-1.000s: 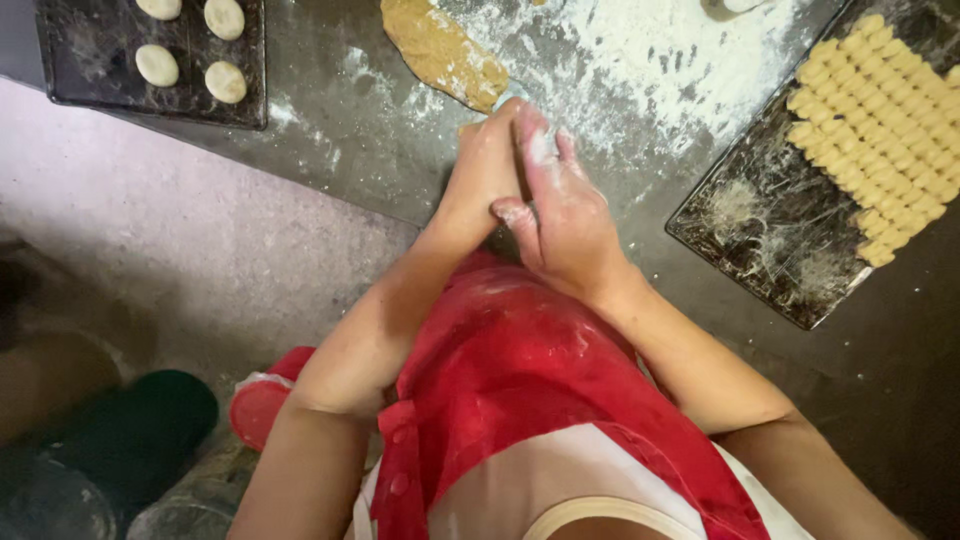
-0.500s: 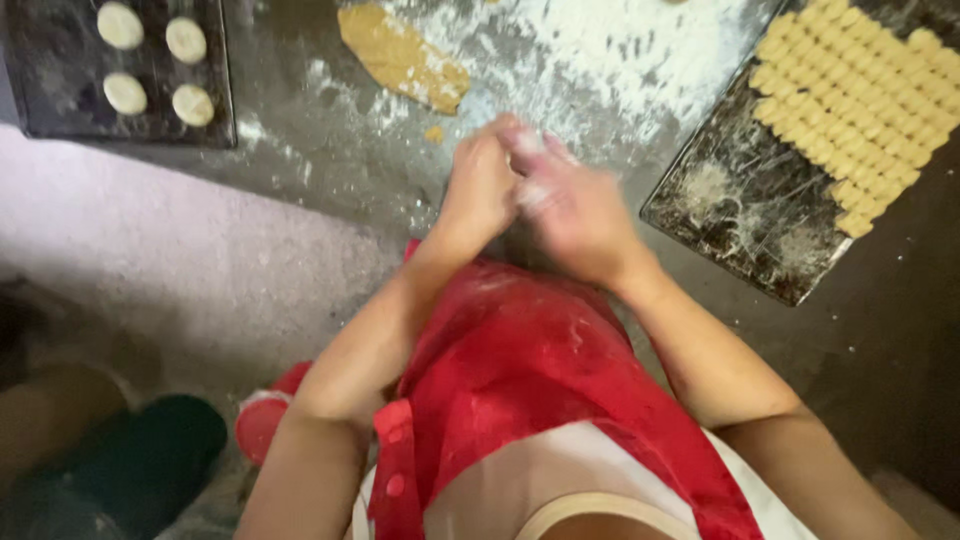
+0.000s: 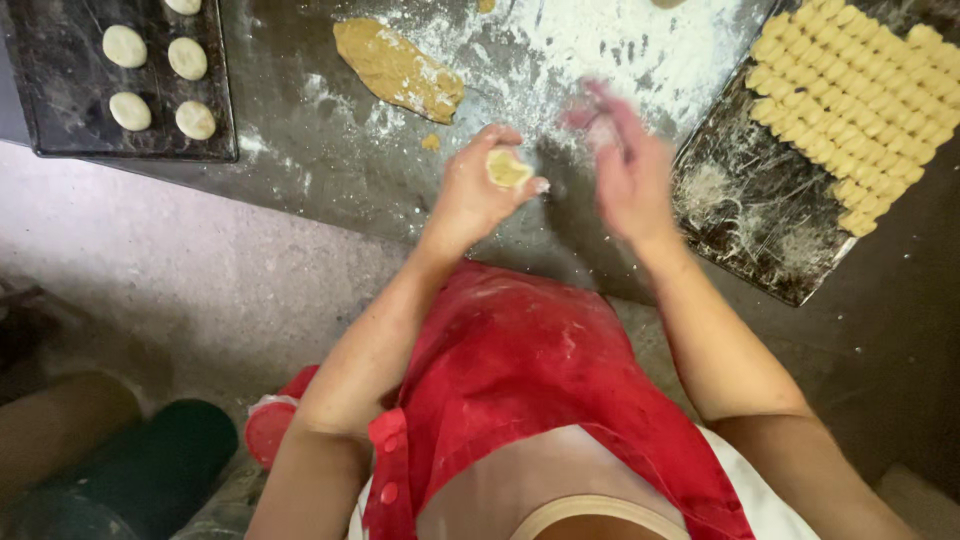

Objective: The person prepares bread by hand, shaping small pieces of dough into balls, flattening them onto metal trays, and coating them with a liquid using a brush.

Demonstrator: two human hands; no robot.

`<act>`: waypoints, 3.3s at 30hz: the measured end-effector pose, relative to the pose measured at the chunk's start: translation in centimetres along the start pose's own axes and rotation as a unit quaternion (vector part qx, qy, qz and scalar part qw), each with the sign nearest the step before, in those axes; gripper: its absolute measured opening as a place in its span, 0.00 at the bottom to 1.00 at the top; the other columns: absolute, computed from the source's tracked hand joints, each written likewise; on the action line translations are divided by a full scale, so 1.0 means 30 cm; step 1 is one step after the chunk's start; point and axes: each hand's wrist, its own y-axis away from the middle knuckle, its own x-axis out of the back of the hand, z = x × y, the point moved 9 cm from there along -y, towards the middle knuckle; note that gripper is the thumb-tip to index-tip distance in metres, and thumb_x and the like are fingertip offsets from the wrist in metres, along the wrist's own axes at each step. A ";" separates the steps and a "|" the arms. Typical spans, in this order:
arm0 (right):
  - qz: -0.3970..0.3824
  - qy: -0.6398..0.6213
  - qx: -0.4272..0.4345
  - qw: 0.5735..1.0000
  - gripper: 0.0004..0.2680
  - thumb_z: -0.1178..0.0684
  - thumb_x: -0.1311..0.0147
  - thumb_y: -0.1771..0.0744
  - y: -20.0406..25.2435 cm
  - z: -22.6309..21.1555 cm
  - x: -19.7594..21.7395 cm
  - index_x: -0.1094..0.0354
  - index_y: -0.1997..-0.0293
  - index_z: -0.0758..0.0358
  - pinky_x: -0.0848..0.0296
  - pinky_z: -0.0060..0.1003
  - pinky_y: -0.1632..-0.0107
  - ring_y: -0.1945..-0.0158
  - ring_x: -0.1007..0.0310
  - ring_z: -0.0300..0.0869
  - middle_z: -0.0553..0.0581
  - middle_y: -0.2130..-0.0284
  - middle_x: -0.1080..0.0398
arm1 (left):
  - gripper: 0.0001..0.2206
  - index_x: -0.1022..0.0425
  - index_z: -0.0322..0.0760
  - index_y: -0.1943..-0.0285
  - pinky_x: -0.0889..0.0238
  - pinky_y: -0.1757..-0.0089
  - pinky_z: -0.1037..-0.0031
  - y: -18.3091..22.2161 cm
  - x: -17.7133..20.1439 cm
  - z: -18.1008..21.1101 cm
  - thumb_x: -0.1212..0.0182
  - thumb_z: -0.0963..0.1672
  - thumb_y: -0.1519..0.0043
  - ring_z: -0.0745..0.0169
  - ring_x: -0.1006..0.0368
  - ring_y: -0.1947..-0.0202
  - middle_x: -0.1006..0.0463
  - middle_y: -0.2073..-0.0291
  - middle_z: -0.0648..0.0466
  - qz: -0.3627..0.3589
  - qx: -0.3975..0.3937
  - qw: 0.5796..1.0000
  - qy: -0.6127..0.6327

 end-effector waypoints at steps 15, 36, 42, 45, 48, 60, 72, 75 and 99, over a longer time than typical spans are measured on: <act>-0.032 0.040 -0.102 0.993 0.22 0.47 0.55 0.26 -0.034 0.046 -0.116 0.49 0.22 0.66 0.58 0.56 0.23 0.23 0.49 0.59 0.68 0.27 0.44 | 0.20 0.26 0.38 0.49 0.29 0.52 0.71 0.094 0.187 -0.128 0.23 0.42 0.48 0.64 0.24 0.56 0.20 0.58 0.51 0.106 -0.003 0.994 0.013; 0.044 -0.031 -0.118 0.992 0.15 0.44 0.56 0.28 -0.022 -0.287 -0.026 0.29 0.43 0.64 0.36 0.55 0.32 0.31 0.38 0.60 0.66 0.45 0.26 | 0.12 0.25 0.36 0.59 0.28 0.68 0.68 -0.072 0.073 0.152 0.28 0.42 0.47 0.63 0.22 0.72 0.21 0.72 0.51 -0.112 -0.095 0.989 0.004; 0.197 0.035 -0.036 0.979 0.10 0.53 0.51 0.24 0.005 -0.194 0.149 0.31 0.36 0.65 0.24 0.41 0.37 0.42 0.22 0.47 0.63 0.46 0.24 | 0.14 0.26 0.37 0.60 0.23 0.73 0.74 -0.079 -0.017 -0.043 0.43 0.51 0.33 0.74 0.28 0.72 0.28 0.71 0.56 -0.139 0.130 0.920 0.342; 0.122 0.022 -0.024 0.992 0.10 0.54 0.46 0.28 0.022 -0.095 -0.063 0.28 0.42 0.65 0.24 0.42 0.45 0.49 0.20 0.49 0.64 0.52 0.22 | 0.22 0.28 0.28 0.64 0.28 0.70 0.67 -0.043 0.027 -0.230 0.49 0.52 0.26 0.59 0.28 0.75 0.27 0.74 0.46 -0.047 0.197 0.957 0.206; -0.023 -0.154 -0.171 0.973 0.10 0.54 0.41 0.32 -0.004 0.150 -0.436 0.26 0.47 0.64 0.24 0.39 0.54 0.60 0.23 0.42 0.59 0.63 0.22 | 0.13 0.28 0.28 0.54 0.31 0.53 0.60 -0.007 0.116 -0.254 0.39 0.47 0.30 0.49 0.25 0.58 0.23 0.62 0.42 0.014 0.009 1.000 -0.010; -0.028 -0.069 -0.141 0.987 0.07 0.58 0.39 0.33 -0.011 0.199 -0.616 0.26 0.52 0.64 0.26 0.43 0.57 0.60 0.21 0.53 0.65 0.63 0.23 | 0.10 0.21 0.34 0.52 0.30 0.55 0.56 0.008 0.117 -0.396 0.36 0.37 0.41 0.35 0.26 0.58 0.24 0.60 0.41 -0.088 -0.133 0.986 -0.048; 0.100 0.119 -0.147 0.977 0.07 0.65 0.46 0.37 -0.049 -0.045 -0.547 0.26 0.62 0.60 0.31 0.51 0.44 0.47 0.31 0.59 0.65 0.54 0.32 | 0.15 0.28 0.28 0.49 0.30 0.62 0.50 -0.061 0.270 -0.302 0.42 0.35 0.45 0.29 0.23 0.63 0.22 0.69 0.34 -0.122 -0.114 0.979 -0.121; 0.127 0.165 -0.153 0.966 0.06 0.61 0.44 0.34 -0.151 -0.002 -0.507 0.28 0.56 0.58 0.34 0.52 0.34 0.37 0.34 0.58 0.64 0.45 0.32 | 0.15 0.27 0.27 0.47 0.30 0.63 0.52 -0.043 0.405 -0.366 0.45 0.35 0.44 0.33 0.22 0.65 0.21 0.72 0.35 -0.168 -0.009 0.984 -0.061; -0.058 0.260 -0.194 0.944 0.13 0.48 0.28 0.37 -0.236 -0.196 -0.723 0.24 0.58 0.67 0.27 0.50 0.56 0.58 0.25 0.62 0.71 0.61 0.25 | 0.15 0.25 0.32 0.44 0.29 0.55 0.53 0.110 0.750 -0.557 0.41 0.40 0.41 0.37 0.20 0.59 0.18 0.65 0.39 -0.203 0.029 0.978 -0.042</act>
